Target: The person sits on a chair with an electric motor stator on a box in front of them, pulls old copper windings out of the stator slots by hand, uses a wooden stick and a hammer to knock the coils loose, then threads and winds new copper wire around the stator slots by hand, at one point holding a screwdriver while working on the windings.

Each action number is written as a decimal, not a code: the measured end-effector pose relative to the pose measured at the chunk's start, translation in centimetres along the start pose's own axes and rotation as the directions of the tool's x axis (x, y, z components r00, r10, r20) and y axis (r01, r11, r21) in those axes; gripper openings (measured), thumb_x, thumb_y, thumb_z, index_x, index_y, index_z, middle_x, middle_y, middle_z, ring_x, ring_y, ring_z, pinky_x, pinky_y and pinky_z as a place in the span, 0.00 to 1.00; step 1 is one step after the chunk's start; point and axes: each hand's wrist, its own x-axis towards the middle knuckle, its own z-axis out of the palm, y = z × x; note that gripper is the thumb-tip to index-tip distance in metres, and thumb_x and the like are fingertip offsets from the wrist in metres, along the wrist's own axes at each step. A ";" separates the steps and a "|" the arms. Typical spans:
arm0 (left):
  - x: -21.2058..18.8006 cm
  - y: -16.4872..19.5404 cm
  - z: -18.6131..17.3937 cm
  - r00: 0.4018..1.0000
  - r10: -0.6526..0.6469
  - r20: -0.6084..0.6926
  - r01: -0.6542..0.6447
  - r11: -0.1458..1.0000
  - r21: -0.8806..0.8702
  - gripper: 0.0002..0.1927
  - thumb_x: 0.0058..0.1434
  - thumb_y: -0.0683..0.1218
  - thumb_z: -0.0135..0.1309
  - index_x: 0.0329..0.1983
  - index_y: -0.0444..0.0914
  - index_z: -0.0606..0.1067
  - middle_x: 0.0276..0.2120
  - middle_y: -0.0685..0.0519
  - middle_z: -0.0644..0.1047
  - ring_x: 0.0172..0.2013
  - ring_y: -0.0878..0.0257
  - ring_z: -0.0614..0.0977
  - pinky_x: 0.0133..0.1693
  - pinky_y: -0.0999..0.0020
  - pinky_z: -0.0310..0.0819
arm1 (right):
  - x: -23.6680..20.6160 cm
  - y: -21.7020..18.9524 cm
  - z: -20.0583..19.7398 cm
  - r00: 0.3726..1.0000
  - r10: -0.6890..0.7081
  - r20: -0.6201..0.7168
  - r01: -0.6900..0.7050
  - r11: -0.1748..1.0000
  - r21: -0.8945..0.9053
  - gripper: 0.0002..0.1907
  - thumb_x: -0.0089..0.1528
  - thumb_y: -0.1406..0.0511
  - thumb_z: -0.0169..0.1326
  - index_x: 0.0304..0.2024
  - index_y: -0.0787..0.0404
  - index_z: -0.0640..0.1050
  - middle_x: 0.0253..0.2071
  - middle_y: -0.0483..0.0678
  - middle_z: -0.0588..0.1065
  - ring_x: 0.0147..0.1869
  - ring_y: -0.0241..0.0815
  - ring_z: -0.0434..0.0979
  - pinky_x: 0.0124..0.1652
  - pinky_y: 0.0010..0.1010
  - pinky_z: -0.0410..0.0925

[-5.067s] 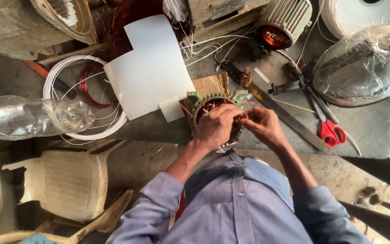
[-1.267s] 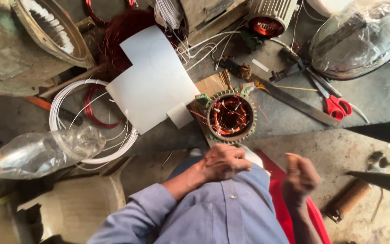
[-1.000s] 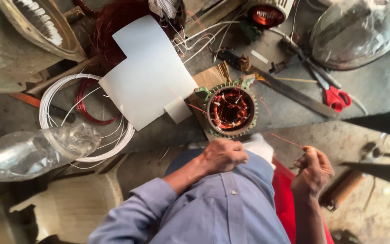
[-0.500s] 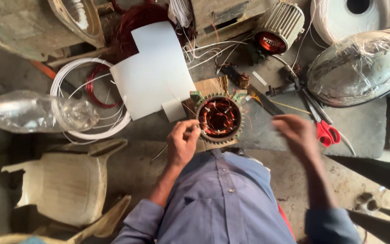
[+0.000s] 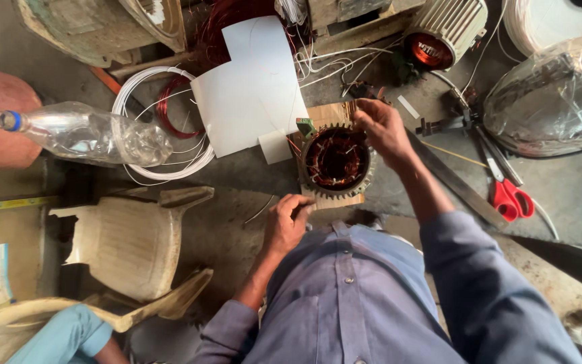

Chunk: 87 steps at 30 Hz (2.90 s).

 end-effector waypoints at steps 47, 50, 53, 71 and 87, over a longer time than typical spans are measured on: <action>-0.8 0.7 -2.8 0.892 0.451 -0.018 -0.440 0.877 0.194 0.17 0.63 0.40 0.58 0.55 0.41 0.77 0.46 0.51 0.76 0.42 0.57 0.80 0.43 0.64 0.78 | -21.7 -5.5 1.7 0.997 0.011 -0.079 -0.079 0.296 -0.952 0.07 0.60 0.59 0.57 0.34 0.51 0.84 0.34 0.43 0.81 0.44 0.44 0.80 0.44 0.42 0.66; 1.2 0.7 -1.0 0.817 0.534 0.218 -0.577 0.753 0.317 0.20 0.59 0.38 0.56 0.55 0.40 0.79 0.40 0.51 0.75 0.38 0.55 0.80 0.37 0.62 0.77 | -21.4 -6.9 1.8 0.992 -0.120 -0.047 0.005 0.396 -0.918 0.06 0.58 0.61 0.59 0.31 0.54 0.83 0.31 0.45 0.80 0.40 0.46 0.80 0.41 0.40 0.68; 2.9 1.1 0.2 0.788 0.552 0.274 -0.616 0.718 0.325 0.13 0.57 0.39 0.56 0.45 0.40 0.78 0.35 0.52 0.75 0.38 0.55 0.80 0.37 0.60 0.78 | -20.2 -8.1 2.7 0.969 -0.238 0.071 0.162 0.391 -0.906 0.03 0.55 0.63 0.61 0.30 0.55 0.82 0.29 0.46 0.79 0.38 0.48 0.79 0.39 0.40 0.69; 2.2 7.3 1.1 0.885 0.432 0.176 -0.466 0.802 0.374 0.07 0.60 0.39 0.57 0.41 0.38 0.78 0.37 0.50 0.81 0.39 0.52 0.83 0.39 0.58 0.78 | -16.6 -0.2 -0.5 0.917 -0.156 -0.368 0.012 0.931 -0.365 0.13 0.60 0.64 0.60 0.48 0.56 0.81 0.36 0.49 0.79 0.39 0.50 0.81 0.41 0.38 0.74; 0.6 -2.1 1.6 0.925 0.380 -0.021 -0.352 0.876 0.331 0.07 0.68 0.47 0.59 0.42 0.38 0.81 0.34 0.47 0.82 0.33 0.54 0.85 0.39 0.66 0.79 | -14.0 -3.3 5.5 0.921 -0.389 -0.031 0.169 0.470 -0.866 0.17 0.62 0.50 0.58 0.39 0.55 0.79 0.38 0.50 0.75 0.39 0.50 0.79 0.42 0.45 0.70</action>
